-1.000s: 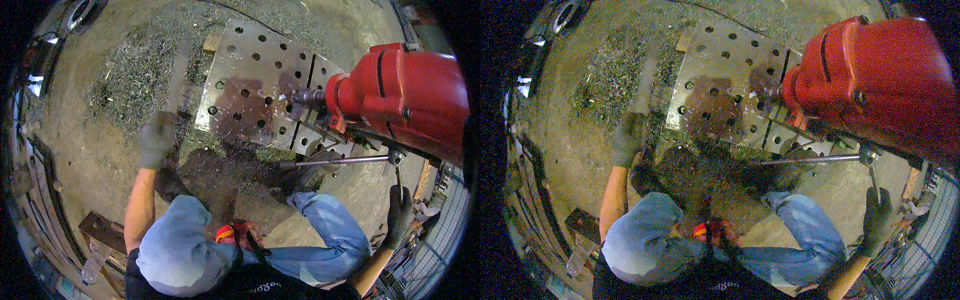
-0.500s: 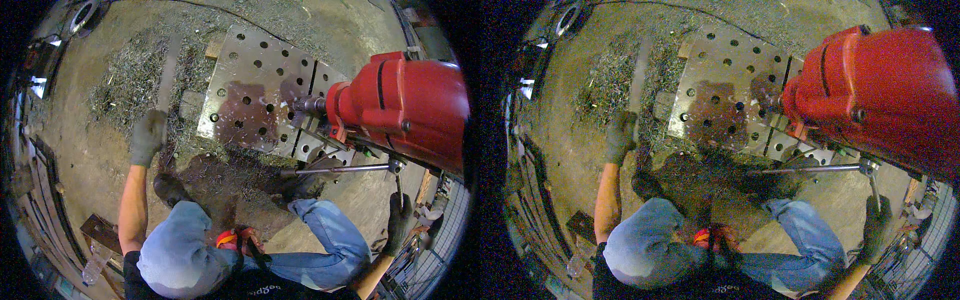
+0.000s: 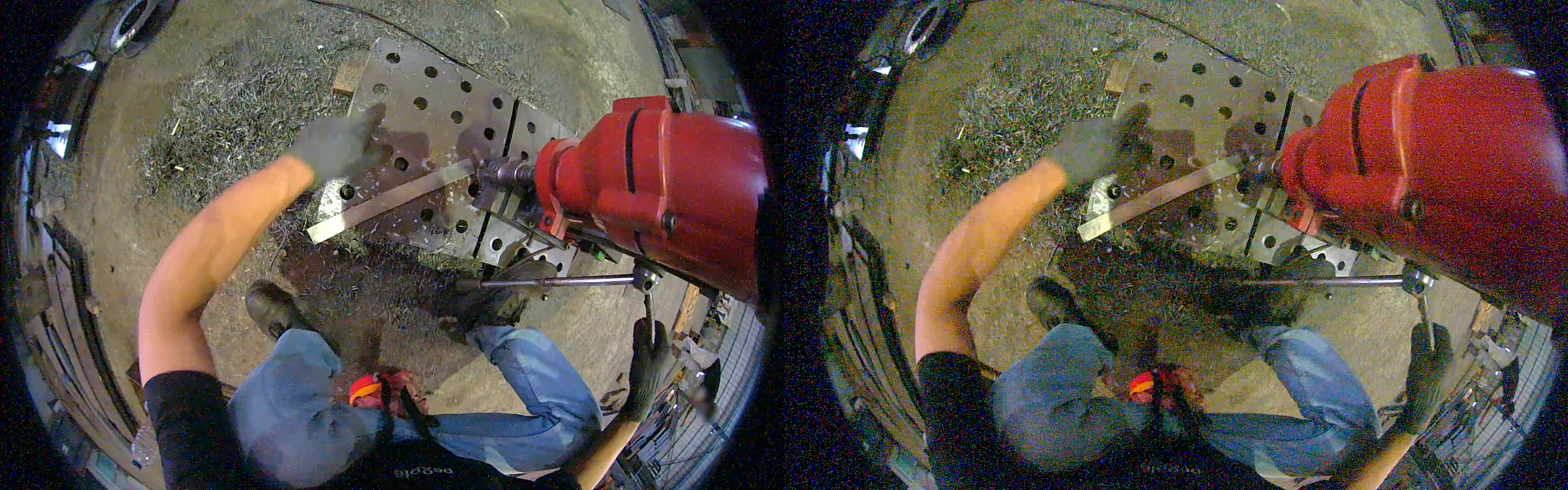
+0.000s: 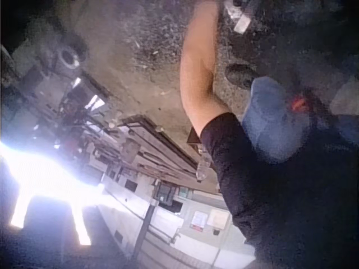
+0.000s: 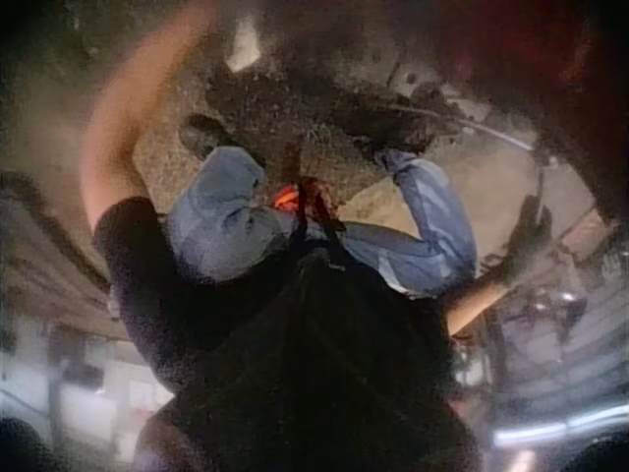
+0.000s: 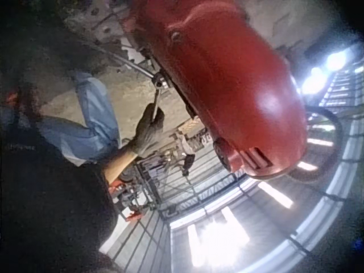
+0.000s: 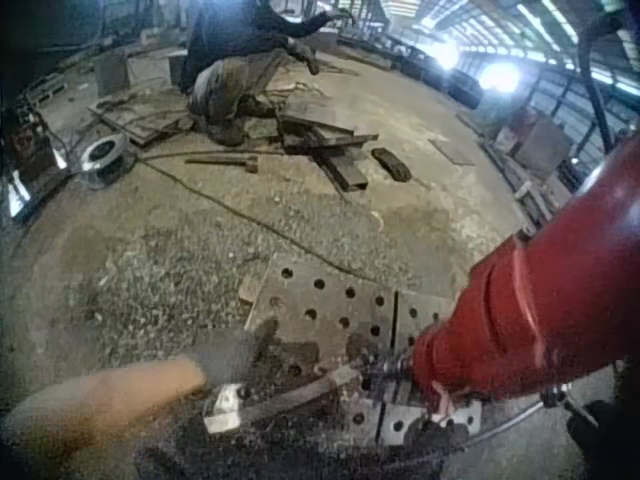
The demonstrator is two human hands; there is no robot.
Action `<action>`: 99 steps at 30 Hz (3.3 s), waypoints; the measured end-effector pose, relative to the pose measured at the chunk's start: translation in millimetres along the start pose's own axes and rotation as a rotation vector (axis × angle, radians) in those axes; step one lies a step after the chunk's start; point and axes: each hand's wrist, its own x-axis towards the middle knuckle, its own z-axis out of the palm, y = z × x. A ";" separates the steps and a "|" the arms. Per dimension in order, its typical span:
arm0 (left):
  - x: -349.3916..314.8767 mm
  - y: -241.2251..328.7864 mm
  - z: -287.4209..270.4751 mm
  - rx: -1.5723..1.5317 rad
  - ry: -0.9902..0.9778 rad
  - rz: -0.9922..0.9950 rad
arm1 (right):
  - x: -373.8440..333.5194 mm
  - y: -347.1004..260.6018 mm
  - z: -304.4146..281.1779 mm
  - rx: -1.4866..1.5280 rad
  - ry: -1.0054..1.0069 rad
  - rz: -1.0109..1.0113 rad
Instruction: The person sits on the floor and operates a red drill press to drill holes into a perforated metal plate. They use a wrapped abrasive tool to clean the drill bit, then reposition the plate and continue drilling.
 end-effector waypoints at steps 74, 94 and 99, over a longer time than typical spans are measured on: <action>-250.4 -89.1 165.8 -0.397 0.424 -0.464 | 50.4 28.0 -2.2 0.190 0.008 -0.262; -65.8 -86.5 146.9 -0.328 0.457 -0.150 | -2.2 -39.0 -0.4 -0.109 -0.041 -0.137; -31.9 -87.5 118.7 -0.232 0.415 -0.147 | -18.2 -38.9 19.8 -0.093 -0.091 -0.166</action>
